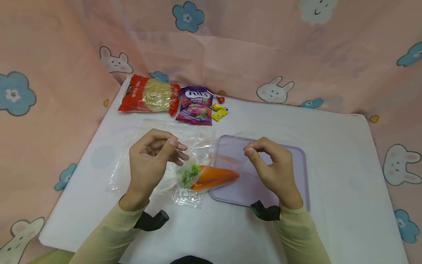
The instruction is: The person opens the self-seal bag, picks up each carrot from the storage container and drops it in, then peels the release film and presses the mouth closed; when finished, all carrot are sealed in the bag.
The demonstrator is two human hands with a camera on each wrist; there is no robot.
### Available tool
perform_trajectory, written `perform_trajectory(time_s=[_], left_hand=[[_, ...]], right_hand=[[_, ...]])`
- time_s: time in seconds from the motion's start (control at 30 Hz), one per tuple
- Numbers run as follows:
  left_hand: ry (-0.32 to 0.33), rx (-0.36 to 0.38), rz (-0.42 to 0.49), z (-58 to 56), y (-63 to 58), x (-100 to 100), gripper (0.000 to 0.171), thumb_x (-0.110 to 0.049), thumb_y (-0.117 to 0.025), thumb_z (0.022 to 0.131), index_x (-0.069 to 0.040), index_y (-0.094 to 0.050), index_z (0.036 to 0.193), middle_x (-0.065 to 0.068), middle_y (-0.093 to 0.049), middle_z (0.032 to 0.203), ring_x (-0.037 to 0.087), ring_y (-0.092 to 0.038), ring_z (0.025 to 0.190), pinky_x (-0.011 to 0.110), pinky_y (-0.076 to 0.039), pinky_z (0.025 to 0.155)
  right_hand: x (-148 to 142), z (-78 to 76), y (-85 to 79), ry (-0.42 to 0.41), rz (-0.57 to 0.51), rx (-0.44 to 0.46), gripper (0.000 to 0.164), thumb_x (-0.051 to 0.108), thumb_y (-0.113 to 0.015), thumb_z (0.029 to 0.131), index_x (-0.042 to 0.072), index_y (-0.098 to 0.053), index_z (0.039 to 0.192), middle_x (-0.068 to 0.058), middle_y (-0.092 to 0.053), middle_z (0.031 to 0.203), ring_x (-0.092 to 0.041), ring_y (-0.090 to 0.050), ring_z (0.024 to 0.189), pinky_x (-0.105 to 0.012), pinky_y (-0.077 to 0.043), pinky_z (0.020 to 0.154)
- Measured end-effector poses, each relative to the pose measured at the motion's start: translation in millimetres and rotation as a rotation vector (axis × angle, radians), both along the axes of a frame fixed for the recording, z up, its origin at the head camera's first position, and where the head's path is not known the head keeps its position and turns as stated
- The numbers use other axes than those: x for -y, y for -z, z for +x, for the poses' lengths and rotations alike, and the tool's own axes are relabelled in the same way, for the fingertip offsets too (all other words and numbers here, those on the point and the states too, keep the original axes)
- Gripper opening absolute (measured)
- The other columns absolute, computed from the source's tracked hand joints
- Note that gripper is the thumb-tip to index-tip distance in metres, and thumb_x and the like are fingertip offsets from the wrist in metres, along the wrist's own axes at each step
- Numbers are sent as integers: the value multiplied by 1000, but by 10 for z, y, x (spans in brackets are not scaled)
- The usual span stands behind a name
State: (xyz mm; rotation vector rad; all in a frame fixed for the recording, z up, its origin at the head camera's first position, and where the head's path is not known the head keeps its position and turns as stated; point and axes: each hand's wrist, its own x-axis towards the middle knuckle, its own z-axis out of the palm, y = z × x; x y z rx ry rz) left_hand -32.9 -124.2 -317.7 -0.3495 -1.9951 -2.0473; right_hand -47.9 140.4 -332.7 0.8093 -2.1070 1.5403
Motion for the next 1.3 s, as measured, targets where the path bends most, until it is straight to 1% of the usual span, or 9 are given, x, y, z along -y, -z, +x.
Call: perform_trajectory(time_s=[0.17, 0.3, 0.43, 0.53, 0.7, 0.87, 1.0, 1.2, 1.3], left_hand=[[-18, -12, -31, -19, -14, -5, 6, 5, -55, 91, 11, -56, 92, 22, -67, 82, 29, -67, 66, 36, -56, 54], [7, -45, -165, -20, -41, 36, 4, 2, -58, 89, 5, -58, 92, 12, -69, 91, 25, -67, 79, 32, -57, 62], [63, -92, -298, -29, -16, 116, 19, -6, -62, 86, -8, -61, 105, 0, -69, 101, 19, -67, 88, 30, -56, 69], [103, -164, -382, -62, -20, 143, 29, -9, -67, 83, -13, -61, 112, -3, -68, 103, 15, -66, 91, 30, -55, 72], [77, -279, -577, -130, -148, 117, 24, -12, -73, 82, -11, -67, 105, -6, -69, 96, 7, -65, 87, 26, -56, 71], [77, -319, -720, -185, -270, 117, 13, -15, -75, 81, -16, -71, 94, -10, -69, 88, 6, -64, 80, 24, -52, 65], [85, -341, -749, -230, -304, 111, 9, -19, -76, 81, -19, -72, 89, -14, -68, 85, 0, -63, 78, 19, -50, 62], [63, -256, -608, -285, -268, 107, 5, -17, -76, 80, -18, -73, 83, -15, -67, 79, -3, -63, 73, 20, -52, 65], [40, -242, -579, -280, -255, 105, 4, -17, -76, 80, -17, -73, 83, -15, -68, 79, -2, -63, 72, 20, -53, 66]], right_hand=[[17, 3, -12, -3, 12, -33, 7, -10, -65, 80, -4, -64, 79, -8, -61, 73, -14, -57, 69, -21, -50, 71], [26, 9, -23, -40, 11, -39, 5, -5, -61, 86, -5, -61, 81, -9, -59, 75, -14, -55, 71, -21, -49, 72], [50, 23, -34, -89, -3, -18, 8, -1, -58, 90, -7, -60, 84, -13, -60, 80, -16, -56, 76, -21, -48, 73], [70, 35, -40, -101, 3, -2, 8, -1, -57, 90, -7, -61, 86, -15, -61, 82, -17, -57, 78, -21, -48, 74], [84, 50, -61, -96, 35, -5, 7, -1, -57, 90, -6, -61, 87, -13, -62, 83, -17, -58, 80, -21, -49, 77], [85, 67, -88, -99, 69, -29, 7, 0, -57, 89, -4, -60, 84, -11, -63, 82, -17, -59, 80, -22, -49, 80], [69, 74, -90, -115, 70, -50, 10, 1, -56, 90, -3, -60, 82, -10, -62, 81, -16, -57, 77, -21, -48, 77], [23, 67, 59, -126, 112, -108, 13, 10, -57, 93, 2, -61, 84, -4, -62, 80, -12, -56, 73, -19, -48, 71], [0, 49, 158, -112, 144, -121, 12, 12, -57, 94, 4, -61, 86, -1, -61, 82, -10, -55, 73, -19, -48, 70]])
